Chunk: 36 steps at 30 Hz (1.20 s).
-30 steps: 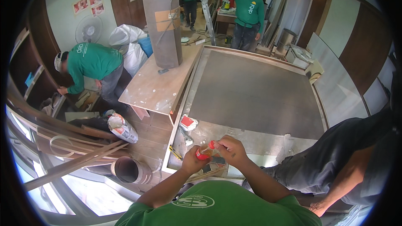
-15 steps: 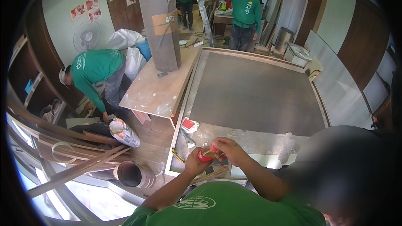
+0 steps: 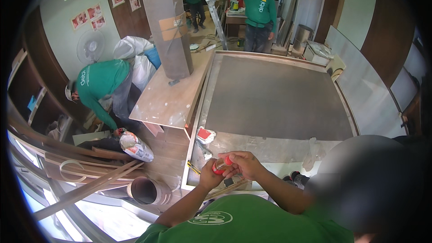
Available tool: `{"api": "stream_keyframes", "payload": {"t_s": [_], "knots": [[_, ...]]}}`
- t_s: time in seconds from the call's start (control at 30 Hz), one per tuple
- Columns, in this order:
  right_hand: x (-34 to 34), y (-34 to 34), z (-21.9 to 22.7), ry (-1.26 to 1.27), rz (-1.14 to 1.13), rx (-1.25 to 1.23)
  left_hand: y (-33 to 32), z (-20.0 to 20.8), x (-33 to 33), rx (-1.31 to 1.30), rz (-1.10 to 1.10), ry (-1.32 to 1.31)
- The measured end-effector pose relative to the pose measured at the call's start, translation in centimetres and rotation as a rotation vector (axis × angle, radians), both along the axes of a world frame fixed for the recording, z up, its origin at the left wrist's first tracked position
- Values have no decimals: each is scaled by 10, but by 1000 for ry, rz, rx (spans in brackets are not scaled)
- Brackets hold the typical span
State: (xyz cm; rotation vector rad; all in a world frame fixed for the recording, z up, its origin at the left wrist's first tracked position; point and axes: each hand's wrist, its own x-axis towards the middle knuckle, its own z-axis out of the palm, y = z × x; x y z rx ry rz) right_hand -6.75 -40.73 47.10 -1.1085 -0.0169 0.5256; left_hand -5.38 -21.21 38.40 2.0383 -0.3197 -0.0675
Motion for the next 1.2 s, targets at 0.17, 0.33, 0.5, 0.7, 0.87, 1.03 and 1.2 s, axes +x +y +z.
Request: {"api": "stream_keyframes", "payload": {"t_s": [0.17, 0.33, 0.5, 0.7, 0.87, 1.03, 1.2], "knots": [[3, -8, -2, -9, 70, 74, -3, -3, 0, -7, -4, 12], [6, -9, -5, -16, 127, 163, 3, -8, 0, -2, -51, 14], [7, -8, -10, -24, 126, 231, 1, -4, -4, -47, -55, 33], [5, -2, -16, -60, 59, 7, -2, -6, -7, -47, -4, -38], [14, 2, -14, 37, 17, 91, -1, -45, 2, -373, 28, 150], [26, -3, -34, 38, 99, 170, -4, -20, 4, -195, 29, -61], [39, -7, -24, 37, 160, 235, -5, -8, 9, -231, 8, -65]]}}
